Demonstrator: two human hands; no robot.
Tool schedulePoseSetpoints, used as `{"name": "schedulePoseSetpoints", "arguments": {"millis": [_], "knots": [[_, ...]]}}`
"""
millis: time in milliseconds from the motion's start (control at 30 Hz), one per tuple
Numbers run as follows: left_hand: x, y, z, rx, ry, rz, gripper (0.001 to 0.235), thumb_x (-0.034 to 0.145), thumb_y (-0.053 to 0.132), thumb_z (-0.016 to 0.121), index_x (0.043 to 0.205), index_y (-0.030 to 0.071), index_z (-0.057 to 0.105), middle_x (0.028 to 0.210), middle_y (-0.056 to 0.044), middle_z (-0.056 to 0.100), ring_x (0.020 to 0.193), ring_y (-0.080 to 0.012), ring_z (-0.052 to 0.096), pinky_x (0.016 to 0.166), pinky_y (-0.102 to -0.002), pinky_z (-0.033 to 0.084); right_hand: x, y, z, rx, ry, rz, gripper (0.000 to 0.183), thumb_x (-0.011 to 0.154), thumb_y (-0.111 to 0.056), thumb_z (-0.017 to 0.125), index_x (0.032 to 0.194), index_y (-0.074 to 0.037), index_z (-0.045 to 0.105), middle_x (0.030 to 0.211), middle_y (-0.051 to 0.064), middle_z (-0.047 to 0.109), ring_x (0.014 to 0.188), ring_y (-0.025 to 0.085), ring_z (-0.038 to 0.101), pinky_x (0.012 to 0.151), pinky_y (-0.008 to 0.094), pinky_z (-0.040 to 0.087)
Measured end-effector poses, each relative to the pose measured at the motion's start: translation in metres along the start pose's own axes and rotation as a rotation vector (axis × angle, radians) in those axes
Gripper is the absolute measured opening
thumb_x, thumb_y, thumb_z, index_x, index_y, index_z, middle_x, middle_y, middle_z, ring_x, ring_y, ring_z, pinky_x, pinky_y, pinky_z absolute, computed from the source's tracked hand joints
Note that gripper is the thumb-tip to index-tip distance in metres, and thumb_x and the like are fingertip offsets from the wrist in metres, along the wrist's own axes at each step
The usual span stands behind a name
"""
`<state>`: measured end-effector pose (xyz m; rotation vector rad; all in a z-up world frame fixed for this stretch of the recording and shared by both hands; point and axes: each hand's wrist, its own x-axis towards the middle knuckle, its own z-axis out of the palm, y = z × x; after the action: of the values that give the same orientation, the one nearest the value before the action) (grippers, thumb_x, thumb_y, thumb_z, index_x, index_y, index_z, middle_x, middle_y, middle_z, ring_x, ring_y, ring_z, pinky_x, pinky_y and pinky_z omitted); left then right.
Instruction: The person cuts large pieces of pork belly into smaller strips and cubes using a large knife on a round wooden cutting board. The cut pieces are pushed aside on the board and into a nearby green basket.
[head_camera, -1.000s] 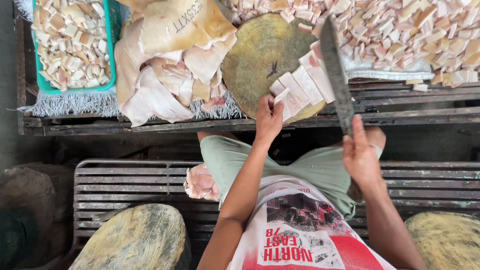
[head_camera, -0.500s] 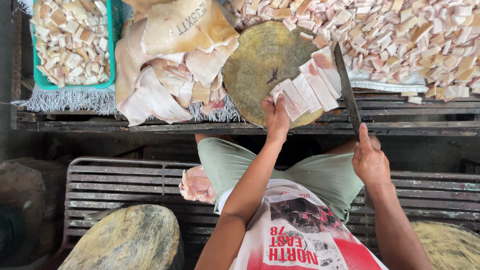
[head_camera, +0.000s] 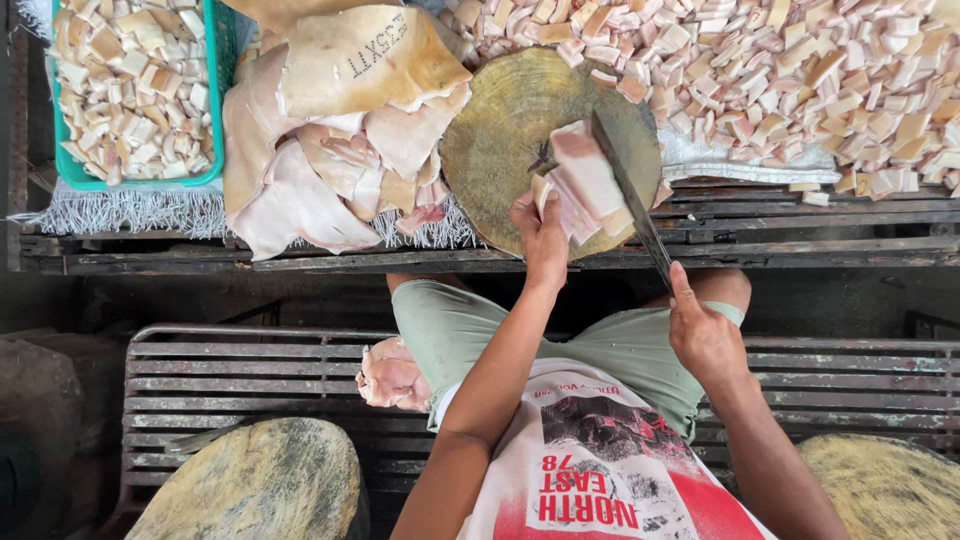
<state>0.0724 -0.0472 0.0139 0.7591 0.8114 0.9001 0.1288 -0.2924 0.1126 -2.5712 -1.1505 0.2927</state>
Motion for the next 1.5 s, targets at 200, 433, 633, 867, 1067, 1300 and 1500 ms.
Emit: {"name": "schedulePoseSetpoints", "arguments": {"millis": [200,433,633,867,1067,1300,1500], "knots": [[-0.004,0.021,0.004,0.018,0.026,-0.161,0.097,0.092,0.031,0.074,0.160,0.006,0.009,0.140,-0.020,0.049,0.127,-0.0261,0.050,0.108,-0.038,0.040,0.003,0.006,-0.008,-0.020,-0.020,0.090,0.065,0.098,-0.017,0.060,0.160,-0.023,0.041,0.067,0.027,0.066,0.064,0.049,0.065,0.063,0.060,0.052],[0.000,0.031,0.012,0.052,0.006,-0.155,0.105,0.087,0.021,0.078,0.161,0.001,0.006,0.135,-0.024,0.053,0.116,-0.0259,0.057,0.097,-0.036,0.049,0.021,0.016,0.015,0.091,-0.024,0.061,0.068,0.098,-0.016,0.058,0.162,-0.021,0.037,0.069,0.030,0.066,0.068,0.052,0.065,0.069,0.063,0.050],[0.008,0.034,0.024,0.121,-0.017,-0.112,0.109,0.083,0.011,0.080,0.160,-0.001,0.003,0.140,-0.023,0.050,0.120,-0.0247,0.059,0.098,-0.036,0.053,0.019,0.004,0.031,0.206,-0.037,-0.069,0.066,0.096,-0.011,0.060,0.159,-0.014,0.038,0.074,0.031,0.066,0.069,0.051,0.065,0.065,0.061,0.050],[0.017,0.042,0.017,0.230,0.010,-0.049,0.116,0.074,0.008,0.086,0.156,-0.002,0.004,0.134,-0.021,0.049,0.118,-0.0288,0.060,0.092,-0.039,0.058,0.019,-0.019,0.032,0.300,-0.130,-0.064,0.069,0.094,-0.011,0.061,0.158,-0.014,0.037,0.070,0.030,0.066,0.066,0.049,0.066,0.064,0.058,0.051],[0.037,0.048,-0.006,0.033,0.040,-0.057,0.123,0.070,0.002,0.089,0.158,0.002,0.004,0.139,-0.022,0.049,0.122,-0.0297,0.059,0.098,-0.038,0.056,0.027,-0.035,0.029,0.363,-0.069,-0.170,0.068,0.093,-0.009,0.063,0.157,-0.014,0.039,0.076,0.030,0.067,0.071,0.049,0.066,0.064,0.056,0.052],[0.109,0.090,-0.045,0.138,0.014,0.012,0.116,0.066,-0.003,0.086,0.158,-0.001,0.015,0.139,-0.025,0.054,0.121,-0.0346,0.063,0.102,-0.045,0.057,0.071,-0.060,0.028,0.344,-0.072,-0.207,0.065,0.096,-0.010,0.060,0.157,-0.014,0.039,0.082,0.031,0.068,0.074,0.049,0.067,0.066,0.057,0.052],[0.188,0.099,-0.079,0.358,-0.310,0.180,0.112,0.088,-0.001,0.089,0.155,0.001,0.000,0.149,-0.024,0.033,0.139,-0.0290,0.040,0.114,-0.039,0.044,0.089,-0.065,0.035,0.410,-0.148,0.099,0.064,0.099,-0.014,0.058,0.160,-0.017,0.038,0.077,0.031,0.067,0.072,0.046,0.069,0.069,0.050,0.054]]}}
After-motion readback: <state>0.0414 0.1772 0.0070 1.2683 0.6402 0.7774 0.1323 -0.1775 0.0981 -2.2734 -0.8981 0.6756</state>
